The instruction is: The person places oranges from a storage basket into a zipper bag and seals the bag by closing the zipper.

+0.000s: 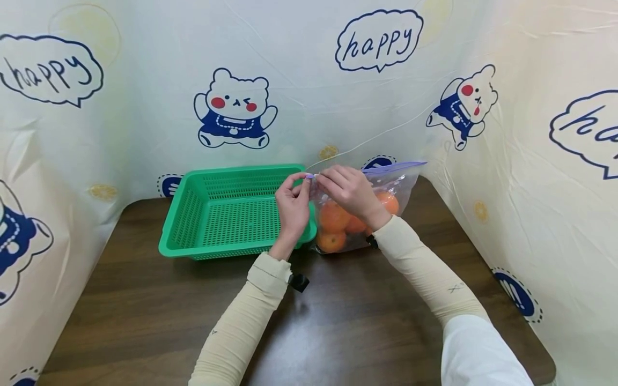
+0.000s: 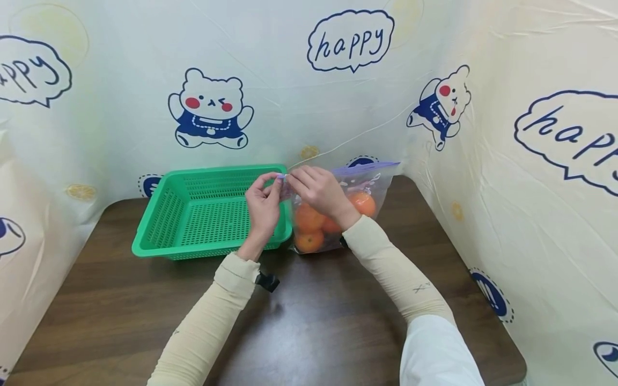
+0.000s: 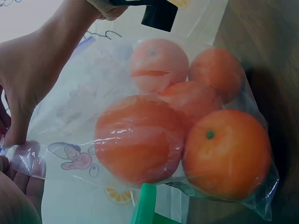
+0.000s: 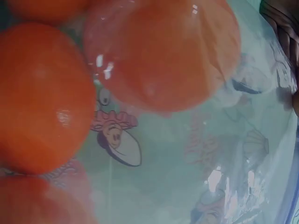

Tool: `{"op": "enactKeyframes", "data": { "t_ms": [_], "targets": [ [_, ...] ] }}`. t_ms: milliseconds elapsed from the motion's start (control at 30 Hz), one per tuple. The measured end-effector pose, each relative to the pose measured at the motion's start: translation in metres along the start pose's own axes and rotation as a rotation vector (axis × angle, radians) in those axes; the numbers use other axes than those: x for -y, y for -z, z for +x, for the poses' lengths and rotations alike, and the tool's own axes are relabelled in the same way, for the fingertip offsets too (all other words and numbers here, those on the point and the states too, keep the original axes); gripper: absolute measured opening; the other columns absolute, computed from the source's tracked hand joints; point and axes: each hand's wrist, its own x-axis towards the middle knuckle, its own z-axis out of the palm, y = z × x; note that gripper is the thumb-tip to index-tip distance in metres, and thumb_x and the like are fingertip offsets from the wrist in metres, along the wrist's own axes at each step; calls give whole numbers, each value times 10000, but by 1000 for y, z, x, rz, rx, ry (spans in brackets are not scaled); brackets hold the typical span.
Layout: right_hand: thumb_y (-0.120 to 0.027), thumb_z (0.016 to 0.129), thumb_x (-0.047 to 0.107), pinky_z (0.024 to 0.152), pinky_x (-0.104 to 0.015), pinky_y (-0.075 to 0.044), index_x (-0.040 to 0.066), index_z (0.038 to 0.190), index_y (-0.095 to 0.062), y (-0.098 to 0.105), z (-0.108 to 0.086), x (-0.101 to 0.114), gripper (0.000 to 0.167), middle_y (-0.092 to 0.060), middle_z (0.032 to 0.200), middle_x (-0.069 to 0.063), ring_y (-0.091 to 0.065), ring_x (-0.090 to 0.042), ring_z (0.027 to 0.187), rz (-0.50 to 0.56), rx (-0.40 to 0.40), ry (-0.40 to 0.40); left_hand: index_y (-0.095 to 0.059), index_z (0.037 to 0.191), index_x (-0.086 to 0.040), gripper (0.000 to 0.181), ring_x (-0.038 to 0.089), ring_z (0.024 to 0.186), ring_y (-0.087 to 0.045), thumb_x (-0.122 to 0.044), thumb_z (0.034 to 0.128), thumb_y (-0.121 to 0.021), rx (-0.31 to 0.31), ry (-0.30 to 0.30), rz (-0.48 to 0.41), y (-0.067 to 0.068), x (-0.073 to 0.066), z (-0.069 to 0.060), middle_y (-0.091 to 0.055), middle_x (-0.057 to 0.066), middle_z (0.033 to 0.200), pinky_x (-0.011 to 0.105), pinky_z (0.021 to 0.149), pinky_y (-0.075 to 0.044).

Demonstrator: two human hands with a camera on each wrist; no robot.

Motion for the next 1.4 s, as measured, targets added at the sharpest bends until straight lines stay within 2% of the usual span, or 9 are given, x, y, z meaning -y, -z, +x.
{"op": "enactKeyframes", "data": {
  "t_ms": [133, 333, 567, 633, 800, 967, 1067, 1133, 1400],
  "targets": [
    [-823, 824, 52, 745, -377, -617, -15, 1020, -757, -1, -5, 4, 218, -742, 935, -118, -712, -268, 834, -69, -59, 13, -671, 1115, 23, 227, 116, 858, -764, -175, 1025, -609, 0, -9, -1, -1, 0, -3, -753, 245, 1015, 334, 796, -626],
    [-851, 804, 88, 745, -374, -618, 0, 1014, -781, -4, -9, 4, 238, -764, 919, -104, -726, -260, 813, -110, -110, -2, -660, 1133, 57, 246, 137, 870, -766, -157, 1030, -597, 1, -19, 4, -1, 0, -3, -748, 256, 1031, 329, 799, -625],
    [-903, 730, 99, 744, -374, -615, 4, 1006, -786, -1, -13, 1, 314, -769, 926, -113, -730, -257, 806, -116, -120, -6, -642, 1162, 98, 241, 395, 906, -747, -96, 1038, -571, -11, -22, 28, 0, 0, -1, -737, 290, 1015, 359, 786, -628],
    [-904, 731, 102, 750, -373, -614, 5, 1005, -787, -1, -14, 0, 313, -769, 931, -113, -731, -255, 809, -116, -118, -4, -641, 1161, 101, 253, 427, 905, -735, -111, 1040, -572, -8, -24, 27, 0, 1, -1, -739, 287, 1003, 335, 771, -628],
    [-894, 749, 98, 744, -370, -615, 8, 987, -789, 0, -16, -2, 276, -770, 917, -108, -731, -252, 806, -105, -120, -10, -650, 1145, 86, 272, 398, 887, -744, -155, 1041, -581, -6, -32, 33, 1, 2, -1, -746, 275, 975, 267, 734, -619],
    [-903, 727, 47, 716, -364, -620, 12, 936, -789, 1, -15, -4, 241, -765, 880, -92, -733, -232, 782, -31, -125, -74, -659, 1121, 44, 230, 282, 863, -769, -157, 1044, -580, 1, -41, 27, 1, 3, -2, -748, 272, 968, 296, 755, -625],
    [-881, 747, 21, 707, -361, -621, 14, 921, -789, 2, -13, -5, 197, -762, 872, -85, -732, -222, 772, 24, -121, -117, -656, 1113, 35, 212, 186, 837, -771, -149, 1047, -574, 8, -47, 19, 1, 4, -1, -744, 282, 956, 313, 759, -628],
    [-848, 785, 16, 708, -358, -621, 11, 921, -787, 3, -13, -5, 149, -761, 870, -87, -732, -222, 770, 44, -112, -137, -654, 1115, 40, 216, 173, 830, -770, -148, 1049, -571, 11, -49, 12, 1, 4, -1, -741, 291, 951, 318, 759, -628],
    [-773, 838, 35, 677, -362, -621, -6, 905, -776, 2, -12, -6, 78, -757, 841, -100, -724, -231, 742, 53, -81, -175, -648, 1141, 86, 236, 422, 888, -740, -114, 1043, -570, -3, -17, -5, 0, 2, -1, -725, 324, 969, 346, 753, -630]
  ]
}}
